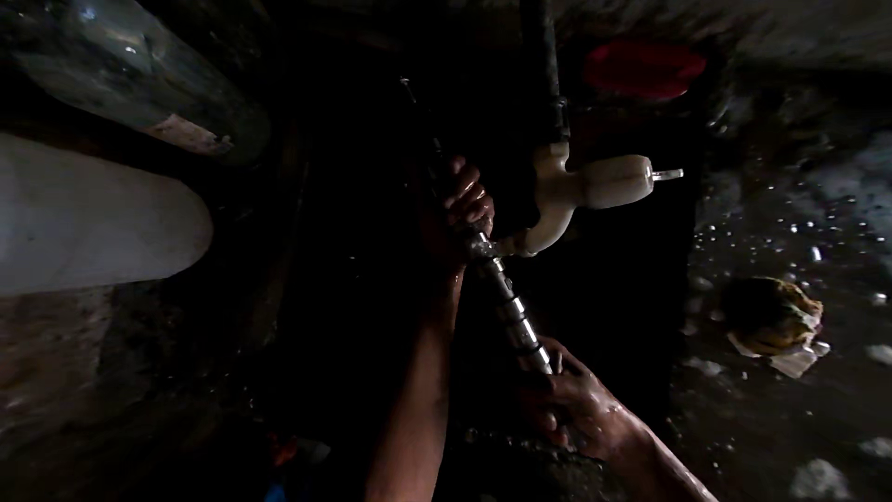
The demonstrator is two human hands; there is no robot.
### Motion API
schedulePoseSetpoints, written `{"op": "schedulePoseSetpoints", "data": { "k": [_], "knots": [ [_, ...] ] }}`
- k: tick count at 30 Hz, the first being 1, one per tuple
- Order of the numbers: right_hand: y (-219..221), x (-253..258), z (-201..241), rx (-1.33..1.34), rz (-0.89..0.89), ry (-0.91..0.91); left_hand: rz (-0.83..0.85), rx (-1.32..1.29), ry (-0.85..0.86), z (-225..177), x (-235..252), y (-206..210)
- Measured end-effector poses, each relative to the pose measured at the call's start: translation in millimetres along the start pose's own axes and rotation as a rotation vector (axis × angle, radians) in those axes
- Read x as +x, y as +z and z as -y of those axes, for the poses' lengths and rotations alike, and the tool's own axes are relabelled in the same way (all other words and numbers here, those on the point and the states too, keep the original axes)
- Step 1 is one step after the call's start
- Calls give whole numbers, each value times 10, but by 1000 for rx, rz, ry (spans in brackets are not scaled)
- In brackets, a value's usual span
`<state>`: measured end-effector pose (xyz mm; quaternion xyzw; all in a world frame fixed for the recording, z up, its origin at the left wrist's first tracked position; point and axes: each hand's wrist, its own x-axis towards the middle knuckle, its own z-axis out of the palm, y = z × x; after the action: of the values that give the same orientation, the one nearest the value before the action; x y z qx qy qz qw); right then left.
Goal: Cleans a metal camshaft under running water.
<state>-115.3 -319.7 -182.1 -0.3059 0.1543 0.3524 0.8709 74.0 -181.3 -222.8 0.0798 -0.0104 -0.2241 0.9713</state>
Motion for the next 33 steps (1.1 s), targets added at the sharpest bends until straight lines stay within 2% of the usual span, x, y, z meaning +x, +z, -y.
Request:
{"op": "schedulePoseSetpoints", "data": {
  "k": [2, 4, 6, 8, 9, 11, 15, 17, 20, 23, 25, 28, 30, 33],
  "knots": [
    [28, -16, -10, -66, -64, -35, -67, 213, -33, 0, -123, 37],
    [81, -22, -5, -241, -204, -90, -172, 394, -41, 16, -190, 135],
    [108, -5, -16, -390, -311, -134, -267, 529, 7, 76, -223, 210],
    [89, 58, -17, -497, -341, -190, -361, 766, 79, 172, -284, 315],
    [68, 91, -19, -524, -330, -224, -398, 863, 51, 221, -349, 295],
    [22, 133, -2, -552, -302, -260, -327, 950, -64, 223, -493, 141],
    [-23, 124, 49, -626, -309, -234, -90, 917, -340, -165, -567, 19],
    [-45, 131, 53, -769, -373, -220, -77, 937, -385, -242, -545, 21],
    [12, 175, 56, -966, -501, -136, -204, 1038, -290, -128, -570, 14],
    [89, 232, -3, -977, -536, -65, -403, 1169, -166, 60, -619, 53],
    [58, 249, -68, -938, -502, -106, -466, 1235, -133, 112, -634, 86],
    [-13, 230, -94, -792, -396, -166, -250, 1217, -180, -67, -686, 9],
    [-51, 195, -77, -657, -304, -180, -62, 1045, -276, -256, -701, -102],
    [-58, 134, -45, -597, -260, -172, 15, 862, -365, -432, -694, -243]
  ]
}}
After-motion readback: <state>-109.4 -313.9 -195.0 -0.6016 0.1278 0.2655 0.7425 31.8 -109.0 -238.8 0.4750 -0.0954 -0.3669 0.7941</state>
